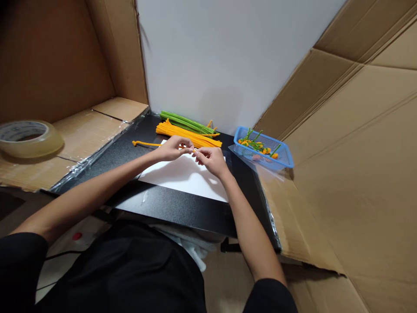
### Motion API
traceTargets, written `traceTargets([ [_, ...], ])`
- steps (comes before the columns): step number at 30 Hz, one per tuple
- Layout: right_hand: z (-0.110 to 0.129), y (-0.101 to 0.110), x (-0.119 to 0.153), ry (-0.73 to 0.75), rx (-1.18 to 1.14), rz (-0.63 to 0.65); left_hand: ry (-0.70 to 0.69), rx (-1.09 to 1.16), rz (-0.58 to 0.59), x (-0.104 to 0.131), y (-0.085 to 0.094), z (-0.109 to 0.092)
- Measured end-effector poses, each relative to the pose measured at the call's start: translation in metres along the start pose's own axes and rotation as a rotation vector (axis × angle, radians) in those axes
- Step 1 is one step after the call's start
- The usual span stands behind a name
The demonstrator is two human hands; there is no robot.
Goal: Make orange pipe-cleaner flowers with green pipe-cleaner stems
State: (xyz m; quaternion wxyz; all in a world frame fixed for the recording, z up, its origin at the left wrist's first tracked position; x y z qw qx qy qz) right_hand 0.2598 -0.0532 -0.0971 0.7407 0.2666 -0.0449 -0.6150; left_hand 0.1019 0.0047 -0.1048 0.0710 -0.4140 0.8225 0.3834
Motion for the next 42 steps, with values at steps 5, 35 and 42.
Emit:
traceTargets([
  [5,-0.007,-0.002,-0.001,-0.169,-0.307,0.134,-0.154,-0.062,-0.024,0.002,0.001,-0.009],
  [35,0.01,-0.003,0.007,0.313,0.721,-0.243,0.039,-0.393,-0.142,0.004,-0.004,-0.012],
  [42,0.004,-0.007,0.003,0.189,0.547,-0.126,0.066,-0.32,-0.058,0.003,-0.008,-0.001],
])
Point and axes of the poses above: each hand's wrist, its own x-axis away from the middle knuckle, its own y-axis out of the back of the hand, z = x × y, the point moved 4 cm from there along -x, towards the middle knuckle, and after that the axes turned 1 degree about y, right-handed, at the moved point
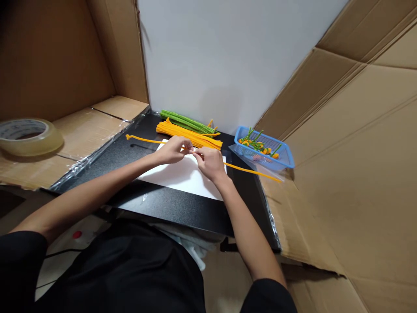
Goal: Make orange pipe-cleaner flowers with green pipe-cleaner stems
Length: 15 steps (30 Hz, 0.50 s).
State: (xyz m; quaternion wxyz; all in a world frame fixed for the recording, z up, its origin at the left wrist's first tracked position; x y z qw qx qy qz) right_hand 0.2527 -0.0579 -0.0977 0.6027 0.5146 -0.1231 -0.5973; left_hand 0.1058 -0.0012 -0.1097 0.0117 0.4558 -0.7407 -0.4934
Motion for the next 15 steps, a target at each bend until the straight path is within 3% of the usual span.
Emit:
traceTargets([
  [4,-0.017,-0.005,-0.002,-0.378,-0.603,0.13,-0.169,-0.082,-0.121,0.003,-0.002,-0.01],
  [7,-0.022,-0.006,0.0,-0.574,-0.936,0.215,-0.312,-0.096,-0.237,0.007,-0.002,-0.021],
  [15,-0.013,-0.008,0.006,-0.763,-1.344,0.428,-0.556,-0.218,-0.391,0.018,0.004,-0.038],
])
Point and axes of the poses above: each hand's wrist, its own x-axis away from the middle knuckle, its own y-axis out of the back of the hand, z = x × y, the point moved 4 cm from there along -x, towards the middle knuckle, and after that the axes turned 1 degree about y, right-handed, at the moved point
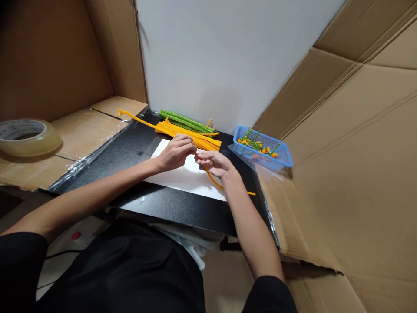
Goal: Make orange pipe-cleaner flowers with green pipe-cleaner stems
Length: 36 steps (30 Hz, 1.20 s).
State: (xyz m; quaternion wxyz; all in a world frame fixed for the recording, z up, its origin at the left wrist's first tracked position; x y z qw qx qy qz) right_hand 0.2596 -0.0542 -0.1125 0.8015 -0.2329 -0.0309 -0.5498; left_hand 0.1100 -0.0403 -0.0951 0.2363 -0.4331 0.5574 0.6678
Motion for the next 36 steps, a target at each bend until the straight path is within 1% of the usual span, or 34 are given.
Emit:
traceTargets([
  [3,-0.002,0.0,-0.001,0.004,-0.015,-0.008,-0.031,-0.035,0.026,0.001,0.001,0.004],
  [5,-0.001,0.003,-0.002,0.052,0.103,-0.066,-0.009,-0.063,0.068,0.002,-0.001,0.01],
  [7,0.003,0.006,-0.002,0.161,0.321,-0.175,0.018,-0.085,0.109,0.004,-0.004,0.016],
  [9,0.009,0.008,-0.001,0.307,0.57,-0.291,0.047,-0.093,0.151,0.006,-0.008,0.02],
  [11,0.014,0.006,0.001,0.455,0.805,-0.371,0.095,-0.088,0.197,0.007,-0.011,0.023],
  [14,0.016,0.0,0.003,0.647,1.125,-0.422,0.175,-0.077,0.276,0.009,-0.014,0.024],
  [16,0.014,-0.003,0.003,0.714,1.279,-0.429,0.211,-0.07,0.33,0.009,-0.017,0.024],
  [18,0.012,-0.004,0.002,0.744,1.378,-0.427,0.248,-0.055,0.37,0.01,-0.018,0.025],
  [22,0.013,-0.005,0.005,0.848,1.486,-0.431,0.353,0.017,0.413,0.009,-0.018,0.031],
  [25,0.016,-0.005,0.006,0.891,1.501,-0.418,0.382,0.087,0.444,0.009,-0.017,0.034],
  [31,0.015,-0.001,0.004,0.892,1.538,-0.339,0.428,0.214,0.451,0.014,-0.019,0.042],
  [36,0.015,0.003,0.004,0.883,1.563,-0.344,0.441,0.274,0.446,0.015,-0.02,0.044],
])
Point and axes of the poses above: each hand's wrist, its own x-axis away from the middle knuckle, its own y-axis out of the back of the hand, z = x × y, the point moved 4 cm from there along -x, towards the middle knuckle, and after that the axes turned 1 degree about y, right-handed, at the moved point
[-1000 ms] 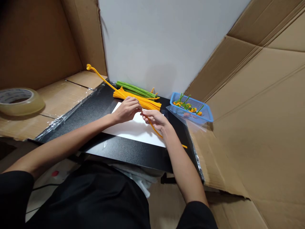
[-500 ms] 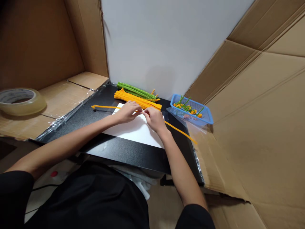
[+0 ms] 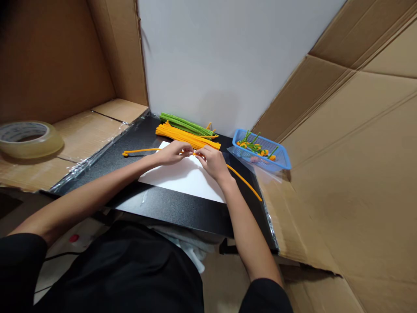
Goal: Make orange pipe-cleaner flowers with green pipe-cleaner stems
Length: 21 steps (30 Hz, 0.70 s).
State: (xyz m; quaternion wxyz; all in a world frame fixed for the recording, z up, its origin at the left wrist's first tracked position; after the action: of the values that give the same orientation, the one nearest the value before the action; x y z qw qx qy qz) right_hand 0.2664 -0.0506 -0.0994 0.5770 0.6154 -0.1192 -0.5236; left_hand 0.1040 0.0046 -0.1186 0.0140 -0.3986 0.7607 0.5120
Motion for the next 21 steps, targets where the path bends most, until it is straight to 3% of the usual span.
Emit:
traceTargets([
  [10,-0.012,0.002,-0.003,-0.067,-0.111,0.03,-0.001,-0.118,0.049,-0.003,0.006,0.018],
  [21,-0.027,-0.006,0.0,-0.236,-0.275,0.051,-0.039,-0.157,0.021,-0.002,-0.005,0.028],
])
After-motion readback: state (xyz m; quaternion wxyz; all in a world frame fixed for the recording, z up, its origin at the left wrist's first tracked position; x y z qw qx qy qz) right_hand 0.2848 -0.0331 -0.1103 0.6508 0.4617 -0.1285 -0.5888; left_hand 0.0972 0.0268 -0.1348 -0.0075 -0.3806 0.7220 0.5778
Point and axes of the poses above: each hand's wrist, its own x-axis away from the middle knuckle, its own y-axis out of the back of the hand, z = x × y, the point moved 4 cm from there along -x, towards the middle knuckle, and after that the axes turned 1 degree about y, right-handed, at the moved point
